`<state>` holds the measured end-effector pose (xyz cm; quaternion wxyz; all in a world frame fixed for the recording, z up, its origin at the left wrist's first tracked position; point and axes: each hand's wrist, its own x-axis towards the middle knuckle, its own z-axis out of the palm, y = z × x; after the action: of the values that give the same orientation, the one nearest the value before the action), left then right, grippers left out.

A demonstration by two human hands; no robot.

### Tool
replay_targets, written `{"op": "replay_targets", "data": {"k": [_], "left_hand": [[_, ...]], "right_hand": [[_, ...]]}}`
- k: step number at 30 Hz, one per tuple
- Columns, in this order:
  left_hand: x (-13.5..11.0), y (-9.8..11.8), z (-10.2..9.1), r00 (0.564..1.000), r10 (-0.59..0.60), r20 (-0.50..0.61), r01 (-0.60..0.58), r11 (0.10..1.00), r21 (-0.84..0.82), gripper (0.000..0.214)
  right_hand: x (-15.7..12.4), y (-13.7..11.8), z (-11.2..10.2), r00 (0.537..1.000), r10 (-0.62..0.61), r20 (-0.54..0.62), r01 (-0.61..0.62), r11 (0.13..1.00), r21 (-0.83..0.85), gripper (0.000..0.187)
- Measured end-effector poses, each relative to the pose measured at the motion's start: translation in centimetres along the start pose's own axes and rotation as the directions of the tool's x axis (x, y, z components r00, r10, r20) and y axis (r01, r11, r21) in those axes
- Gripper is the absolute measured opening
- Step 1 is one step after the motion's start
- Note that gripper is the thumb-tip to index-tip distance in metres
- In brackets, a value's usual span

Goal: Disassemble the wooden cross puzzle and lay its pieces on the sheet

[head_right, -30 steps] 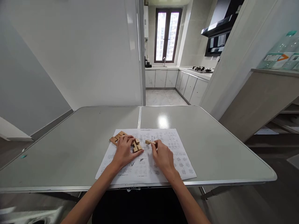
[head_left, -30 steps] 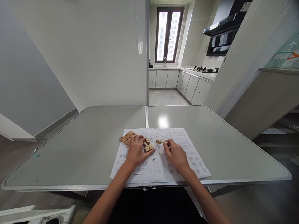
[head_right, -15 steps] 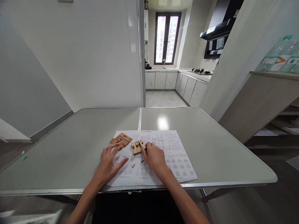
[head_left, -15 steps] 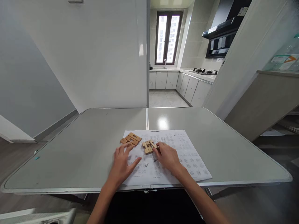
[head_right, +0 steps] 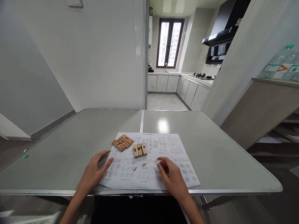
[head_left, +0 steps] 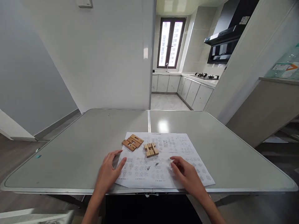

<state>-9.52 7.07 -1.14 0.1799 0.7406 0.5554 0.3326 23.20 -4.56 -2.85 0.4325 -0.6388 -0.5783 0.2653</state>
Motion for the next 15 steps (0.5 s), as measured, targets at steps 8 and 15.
{"op": "replay_targets", "data": {"k": [8,15], "left_hand": [[-0.05,0.35,-0.12,1.0,-0.015,-0.006,0.014,1.0,-0.008,0.048],[-0.11,0.8,-0.41,1.0,-0.031,0.007,0.031,1.0,-0.001,0.048]], "right_hand": [[-0.63,1.14,-1.02,0.995,0.09,-0.039,-0.086,0.991,0.106,0.043],[-0.64,0.61,-0.98,0.998,0.045,-0.049,-0.042,0.997,0.068,0.04]]}}
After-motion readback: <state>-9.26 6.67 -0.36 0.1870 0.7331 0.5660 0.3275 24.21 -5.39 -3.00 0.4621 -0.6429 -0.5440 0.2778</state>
